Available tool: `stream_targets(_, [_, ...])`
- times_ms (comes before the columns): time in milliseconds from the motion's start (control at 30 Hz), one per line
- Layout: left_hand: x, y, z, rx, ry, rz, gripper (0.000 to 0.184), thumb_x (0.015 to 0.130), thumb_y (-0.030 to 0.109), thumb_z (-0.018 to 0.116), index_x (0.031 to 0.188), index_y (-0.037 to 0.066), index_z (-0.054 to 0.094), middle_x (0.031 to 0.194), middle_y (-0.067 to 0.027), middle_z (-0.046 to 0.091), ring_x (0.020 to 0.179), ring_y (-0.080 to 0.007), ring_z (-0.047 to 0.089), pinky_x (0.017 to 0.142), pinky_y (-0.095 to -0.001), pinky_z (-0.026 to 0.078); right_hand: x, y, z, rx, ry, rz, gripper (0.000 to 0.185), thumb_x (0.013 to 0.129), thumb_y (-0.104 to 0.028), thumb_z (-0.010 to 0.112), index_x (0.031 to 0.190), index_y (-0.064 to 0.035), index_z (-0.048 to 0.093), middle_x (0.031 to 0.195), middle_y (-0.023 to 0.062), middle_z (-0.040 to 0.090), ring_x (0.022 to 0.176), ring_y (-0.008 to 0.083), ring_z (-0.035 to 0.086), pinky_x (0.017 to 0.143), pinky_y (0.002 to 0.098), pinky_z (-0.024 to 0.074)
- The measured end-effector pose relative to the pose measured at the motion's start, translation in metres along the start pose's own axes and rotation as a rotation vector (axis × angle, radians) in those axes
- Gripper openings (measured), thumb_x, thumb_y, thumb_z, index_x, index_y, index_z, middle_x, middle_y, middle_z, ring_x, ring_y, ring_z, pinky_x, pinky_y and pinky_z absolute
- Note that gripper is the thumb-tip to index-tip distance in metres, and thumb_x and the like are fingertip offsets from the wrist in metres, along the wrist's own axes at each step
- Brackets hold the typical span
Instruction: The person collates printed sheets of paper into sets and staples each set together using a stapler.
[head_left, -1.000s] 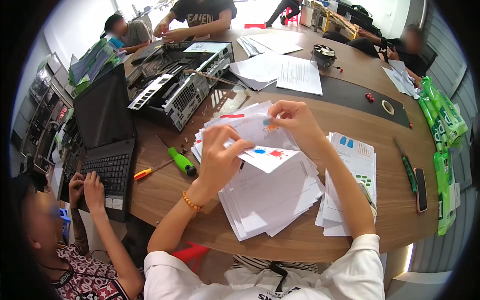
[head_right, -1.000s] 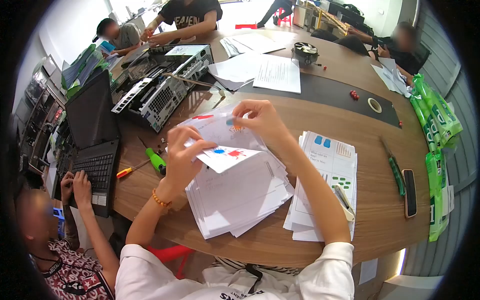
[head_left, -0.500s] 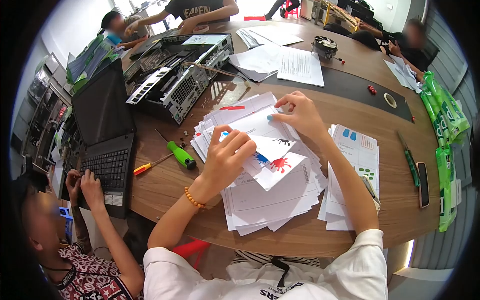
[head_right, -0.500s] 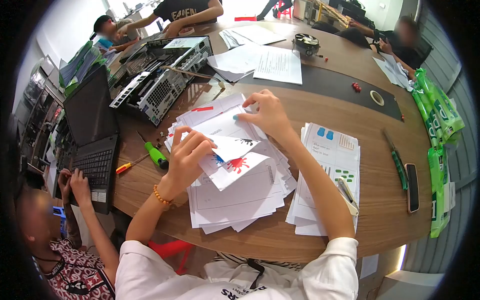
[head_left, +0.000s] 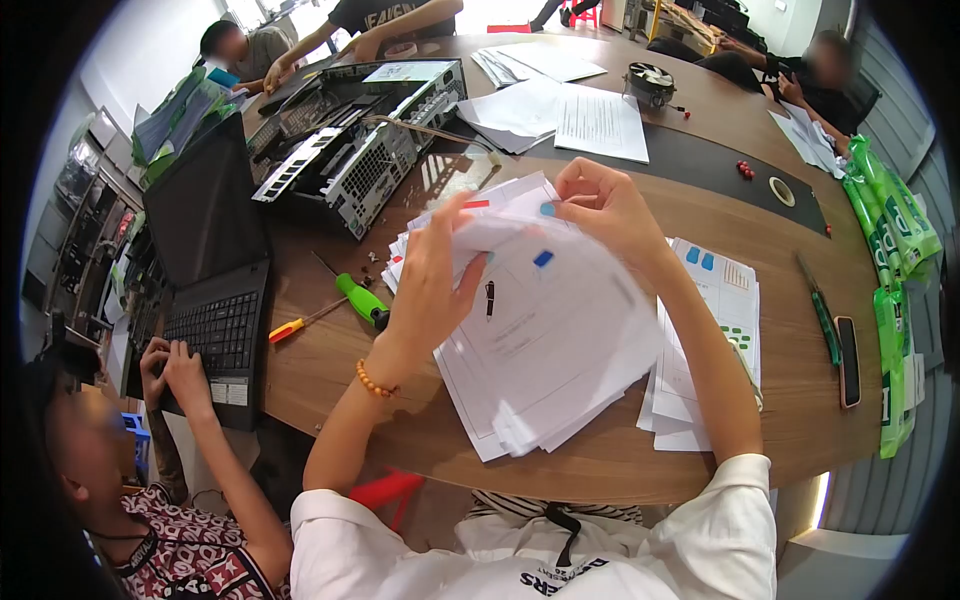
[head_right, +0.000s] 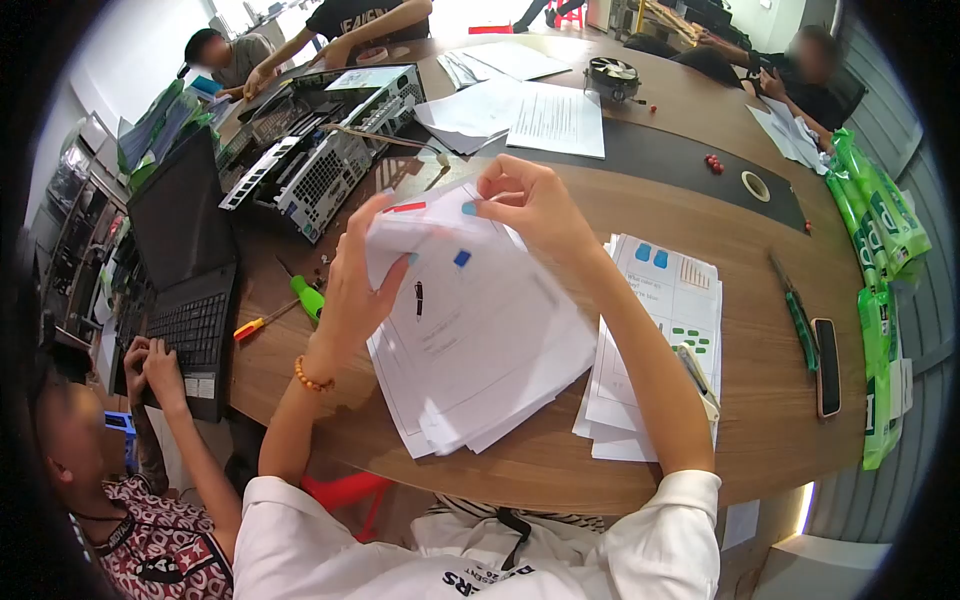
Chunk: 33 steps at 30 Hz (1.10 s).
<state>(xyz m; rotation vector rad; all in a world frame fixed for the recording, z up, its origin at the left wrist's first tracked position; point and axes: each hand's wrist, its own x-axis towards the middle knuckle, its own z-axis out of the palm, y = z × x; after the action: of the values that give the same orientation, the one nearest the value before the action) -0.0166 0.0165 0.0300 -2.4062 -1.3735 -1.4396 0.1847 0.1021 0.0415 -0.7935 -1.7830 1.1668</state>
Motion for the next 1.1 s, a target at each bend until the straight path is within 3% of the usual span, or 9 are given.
stream_targets(67, [0.003, -0.009, -0.002, -0.017, -0.117, -0.015, 0.068, 0.069, -0.005, 0.057, 0.131, -0.001, 0.027, 0.108, -0.0174, 0.043, 0.098, -0.0345, 0.043, 0.091, -0.0386, 0.033, -0.005, -0.012, 0.0, 0.051, -0.043, 0.001, 0.008, 0.081, -0.004, 0.059, 0.087, -0.0035, 0.054, 0.082, 0.0019, 0.061, 0.072, 0.0026, 0.054, 0.063, 0.0158, 0.0456])
stream_targets(500, [0.008, 0.002, 0.005, 0.105, -0.292, -0.151, 0.056, 0.066, 0.008, 0.063, 0.115, 0.0, 0.037, 0.108, -0.0148, 0.043, 0.104, -0.0316, 0.035, 0.087, -0.0412, 0.03, -0.026, -0.017, 0.017, -0.048, -0.237, 0.044, 0.031, 0.082, -0.009, 0.06, 0.111, -0.0016, 0.054, 0.087, 0.0056, 0.064, 0.076, 0.0098, 0.057, 0.067, 0.0238, 0.0469])
stream_targets(600, [0.018, 0.008, -0.003, 0.256, -0.242, -0.055, 0.059, 0.066, 0.01, 0.066, 0.116, 0.0, 0.038, 0.109, -0.0138, 0.045, 0.109, -0.0308, 0.034, 0.088, -0.0383, 0.029, -0.027, -0.001, 0.012, -0.229, -0.024, -0.232, 0.033, 0.081, -0.006, 0.06, 0.113, -0.0013, 0.052, 0.089, 0.0075, 0.063, 0.081, 0.0126, 0.058, 0.07, 0.0262, 0.0475])
stream_targets(667, [0.025, 0.011, -0.018, 0.463, 0.301, 0.01, 0.058, 0.071, 0.016, 0.068, 0.118, 0.0, 0.038, 0.108, -0.0117, 0.05, 0.11, -0.0256, 0.041, 0.088, -0.0346, 0.033, -0.028, -0.016, 0.001, 0.059, 0.075, -0.134, 0.04, 0.082, -0.007, 0.061, 0.118, -0.0013, 0.047, 0.099, 0.0071, 0.061, 0.085, 0.0112, 0.058, 0.074, 0.0251, 0.0477])
stream_targets(700, [0.026, 0.008, -0.023, 0.458, 0.299, 0.015, 0.058, 0.071, 0.016, 0.068, 0.118, 0.0, 0.038, 0.108, -0.0117, 0.05, 0.11, -0.0256, 0.041, 0.088, -0.0346, 0.033, -0.031, -0.027, -0.001, 0.057, 0.081, -0.133, 0.04, 0.082, -0.007, 0.061, 0.118, -0.0013, 0.047, 0.099, 0.0071, 0.061, 0.085, 0.0112, 0.058, 0.074, 0.0251, 0.0477])
stream_targets(767, [0.029, 0.002, -0.034, -0.641, -0.029, -0.384, 0.052, 0.076, 0.022, 0.068, 0.116, 0.001, 0.043, 0.106, -0.0095, 0.054, 0.102, -0.0204, 0.051, 0.083, -0.0313, 0.04, -0.034, -0.049, -0.001, 0.184, 0.25, -0.072, 0.037, 0.08, -0.004, 0.061, 0.116, -0.0031, 0.049, 0.093, 0.0081, 0.062, 0.083, 0.0137, 0.059, 0.071, 0.027, 0.0492])
stream_targets(867, [0.013, 0.001, -0.01, -0.696, -0.037, -0.337, 0.037, 0.083, 0.018, 0.062, 0.111, -0.003, 0.049, 0.102, -0.0105, 0.058, 0.09, -0.0148, 0.056, 0.077, -0.026, 0.044, -0.037, -0.05, 0.014, -0.135, 0.449, -0.217, 0.036, 0.082, -0.004, 0.059, 0.116, -0.002, 0.047, 0.094, 0.0067, 0.062, 0.084, 0.0123, 0.059, 0.071, 0.0259, 0.0511])
stream_targets(967, [0.008, 0.012, -0.006, -0.692, 0.103, -0.312, 0.028, 0.087, 0.009, 0.054, 0.111, -0.005, 0.049, 0.102, -0.0106, 0.058, 0.09, -0.0125, 0.055, 0.079, -0.024, 0.043, -0.046, -0.065, 0.012, 0.29, 0.31, -0.183, 0.035, 0.082, -0.001, 0.059, 0.115, -0.0004, 0.047, 0.094, 0.0072, 0.062, 0.086, 0.0124, 0.059, 0.073, 0.027, 0.052])
stream_targets(1100, [0.005, 0.018, -0.007, -0.766, 0.329, -0.137, 0.034, 0.084, 0.004, 0.058, 0.114, -0.004, 0.046, 0.103, -0.0098, 0.056, 0.094, -0.0127, 0.053, 0.082, -0.0265, 0.043, -0.043, -0.037, 0.002, 0.147, 0.256, -0.439, 0.034, 0.08, 0.002, 0.06, 0.111, 0.0001, 0.049, 0.097, 0.0081, 0.061, 0.091, 0.0135, 0.058, 0.08, 0.0297, 0.0498])
